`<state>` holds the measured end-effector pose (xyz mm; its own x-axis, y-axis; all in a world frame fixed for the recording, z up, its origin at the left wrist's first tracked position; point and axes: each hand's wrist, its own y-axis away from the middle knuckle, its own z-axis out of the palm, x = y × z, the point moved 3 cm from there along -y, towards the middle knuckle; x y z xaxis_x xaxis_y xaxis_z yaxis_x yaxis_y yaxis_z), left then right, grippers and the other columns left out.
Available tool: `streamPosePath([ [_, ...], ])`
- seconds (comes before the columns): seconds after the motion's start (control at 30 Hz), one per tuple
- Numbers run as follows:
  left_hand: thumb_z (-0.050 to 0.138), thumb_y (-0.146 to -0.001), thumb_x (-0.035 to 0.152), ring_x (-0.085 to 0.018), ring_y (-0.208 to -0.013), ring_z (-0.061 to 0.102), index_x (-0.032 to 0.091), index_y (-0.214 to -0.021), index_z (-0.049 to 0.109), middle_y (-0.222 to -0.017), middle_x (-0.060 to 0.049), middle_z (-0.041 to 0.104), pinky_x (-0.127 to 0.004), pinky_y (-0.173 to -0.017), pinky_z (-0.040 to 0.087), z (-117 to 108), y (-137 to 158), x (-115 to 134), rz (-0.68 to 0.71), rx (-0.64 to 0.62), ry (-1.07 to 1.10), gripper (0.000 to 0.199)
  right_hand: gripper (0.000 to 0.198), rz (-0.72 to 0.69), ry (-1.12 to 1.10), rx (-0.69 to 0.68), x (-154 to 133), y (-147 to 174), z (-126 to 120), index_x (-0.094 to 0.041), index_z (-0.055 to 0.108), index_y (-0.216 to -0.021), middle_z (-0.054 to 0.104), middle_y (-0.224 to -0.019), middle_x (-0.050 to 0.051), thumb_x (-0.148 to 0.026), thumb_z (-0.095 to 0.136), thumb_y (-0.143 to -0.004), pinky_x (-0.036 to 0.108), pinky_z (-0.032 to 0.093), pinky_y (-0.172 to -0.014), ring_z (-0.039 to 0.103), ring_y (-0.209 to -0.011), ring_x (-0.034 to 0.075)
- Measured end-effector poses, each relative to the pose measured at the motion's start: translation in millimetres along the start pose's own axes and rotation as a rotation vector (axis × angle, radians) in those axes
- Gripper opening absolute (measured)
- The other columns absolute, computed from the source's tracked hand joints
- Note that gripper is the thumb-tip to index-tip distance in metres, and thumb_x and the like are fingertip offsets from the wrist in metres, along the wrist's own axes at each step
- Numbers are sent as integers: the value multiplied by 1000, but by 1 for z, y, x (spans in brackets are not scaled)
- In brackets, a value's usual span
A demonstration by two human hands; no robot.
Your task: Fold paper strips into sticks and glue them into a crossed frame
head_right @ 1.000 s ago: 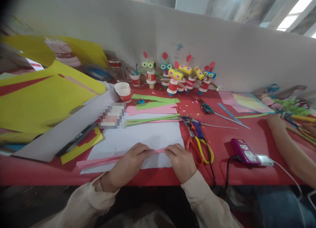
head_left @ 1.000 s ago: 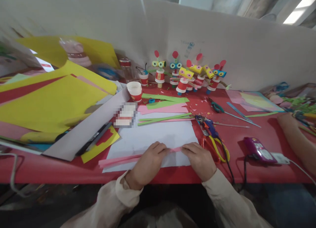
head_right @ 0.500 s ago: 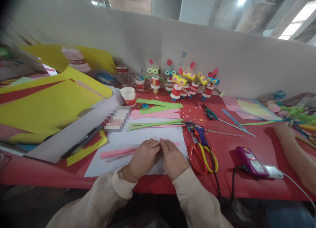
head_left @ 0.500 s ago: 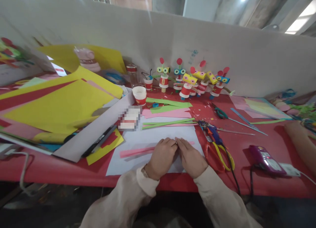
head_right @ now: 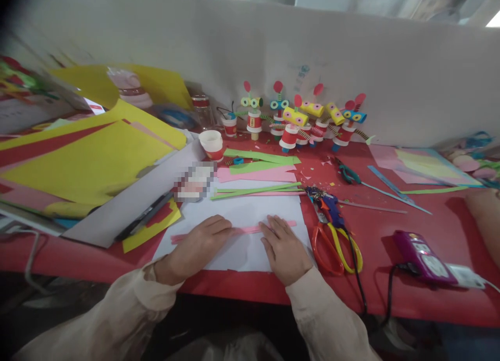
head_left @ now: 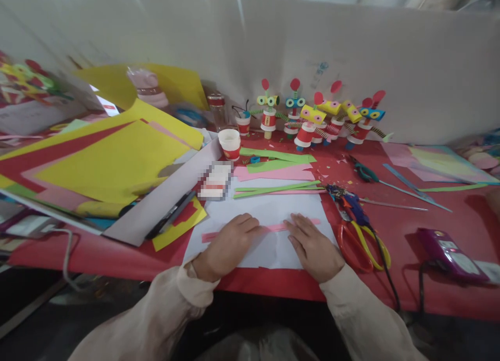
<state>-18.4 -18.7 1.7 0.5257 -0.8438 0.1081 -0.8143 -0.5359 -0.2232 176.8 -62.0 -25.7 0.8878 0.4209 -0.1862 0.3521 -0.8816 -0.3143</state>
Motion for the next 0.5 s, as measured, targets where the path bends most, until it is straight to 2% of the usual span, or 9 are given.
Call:
streamPosePath([
  [0.13, 46, -86, 6, -18, -95, 52, 16, -113, 56, -101, -5, 60, -34, -90, 46, -3, 14, -5, 26, 41, 39, 30, 39, -6, -2, 14, 0, 1, 0, -15, 53, -129, 50, -136, 14, -21, 40, -92, 46, 41, -105, 39, -131, 25],
  [0.23, 46, -87, 7, -17, -93, 54, 18, -112, 58, -99, -4, 61, -34, -88, 47, -6, 21, -8, 3, 59, 53, 29, 40, -13, 0, 26, 1, 1, 0, -17, 52, -129, 49, -137, 13, -21, 41, -92, 45, 42, -104, 39, -131, 25],
  [0.4, 47, -89, 14, -19, -88, 56, 21, -102, 63, -93, -4, 63, -36, -79, 48, -12, 42, -23, -171, 62, 14, 22, 40, 0, -11, 36, 0, 2, 0, -19, 52, -130, 50, -136, 11, -22, 40, -92, 45, 42, -104, 40, -130, 24],
  [0.5, 47, -90, 19, -18, -89, 56, 19, -98, 64, -94, -5, 64, -35, -83, 47, -12, 59, -32, -289, 163, 99, 19, 37, 19, -11, 44, 0, 1, 0, -17, 56, -125, 53, -133, 12, -23, 41, -92, 43, 43, -103, 43, -128, 24],
])
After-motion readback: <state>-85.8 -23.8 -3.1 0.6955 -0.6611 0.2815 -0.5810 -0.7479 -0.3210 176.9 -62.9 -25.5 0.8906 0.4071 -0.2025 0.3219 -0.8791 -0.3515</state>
